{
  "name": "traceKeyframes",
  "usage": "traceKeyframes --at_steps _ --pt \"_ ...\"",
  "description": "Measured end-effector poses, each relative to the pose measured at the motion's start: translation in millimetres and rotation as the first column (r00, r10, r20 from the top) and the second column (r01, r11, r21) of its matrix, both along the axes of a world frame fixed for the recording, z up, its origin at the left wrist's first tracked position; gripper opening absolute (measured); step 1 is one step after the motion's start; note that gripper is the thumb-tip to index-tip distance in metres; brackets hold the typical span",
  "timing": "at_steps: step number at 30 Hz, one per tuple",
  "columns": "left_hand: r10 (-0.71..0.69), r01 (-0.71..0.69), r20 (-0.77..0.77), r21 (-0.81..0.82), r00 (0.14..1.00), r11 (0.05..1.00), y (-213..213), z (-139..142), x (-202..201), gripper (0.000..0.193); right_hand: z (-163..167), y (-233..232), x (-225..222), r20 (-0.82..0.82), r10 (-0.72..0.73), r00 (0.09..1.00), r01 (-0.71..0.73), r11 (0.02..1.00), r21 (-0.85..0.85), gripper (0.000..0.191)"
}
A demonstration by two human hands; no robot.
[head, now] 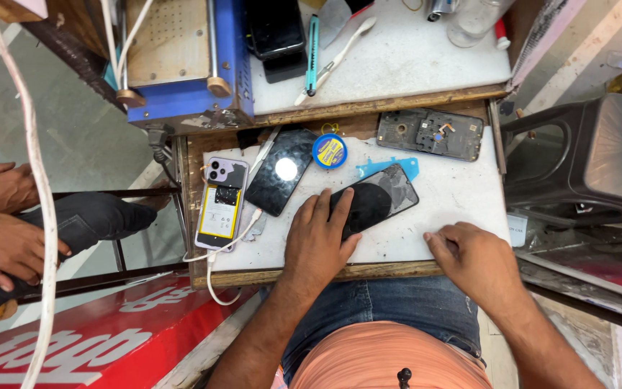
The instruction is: The person cleans the screen of a smartphone with a blue cloth, then disassembles a second phone to remove the battery and inspect the internal components. The person reassembles the phone and places it on the workbench.
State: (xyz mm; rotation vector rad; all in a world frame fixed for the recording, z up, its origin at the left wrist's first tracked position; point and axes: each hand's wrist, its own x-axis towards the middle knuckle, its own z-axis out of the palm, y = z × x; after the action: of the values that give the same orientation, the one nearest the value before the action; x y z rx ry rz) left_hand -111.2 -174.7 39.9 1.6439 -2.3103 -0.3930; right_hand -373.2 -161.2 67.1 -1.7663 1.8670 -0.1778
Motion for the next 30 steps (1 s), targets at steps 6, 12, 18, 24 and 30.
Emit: traceKeyframes --at_steps 6,12,18,24,30 --pt "0.016 -0.018 -0.026 -0.092 1.000 0.996 2 -14 6 0.086 -2 14 -3 -0.094 -0.007 0.996 0.024 0.983 0.182 0.035" --pt "0.032 -0.035 -0.036 -0.090 0.999 0.995 5 -17 9 0.084 -7 32 5 -0.067 0.026 0.997 -0.011 0.977 0.214 0.037" --pt "0.039 -0.041 -0.029 -0.084 0.999 0.996 3 -18 11 0.083 -11 56 13 -0.050 0.033 0.998 -0.020 0.972 0.236 0.038" --pt "0.036 -0.040 -0.040 -0.091 0.999 0.995 3 -20 12 0.082 -19 78 21 0.099 -0.057 0.993 0.028 0.962 0.272 0.038" --pt "0.039 -0.042 -0.037 -0.086 0.999 0.995 3 -23 12 0.081 -20 94 22 0.209 -0.076 0.975 -0.004 0.933 0.360 0.035"
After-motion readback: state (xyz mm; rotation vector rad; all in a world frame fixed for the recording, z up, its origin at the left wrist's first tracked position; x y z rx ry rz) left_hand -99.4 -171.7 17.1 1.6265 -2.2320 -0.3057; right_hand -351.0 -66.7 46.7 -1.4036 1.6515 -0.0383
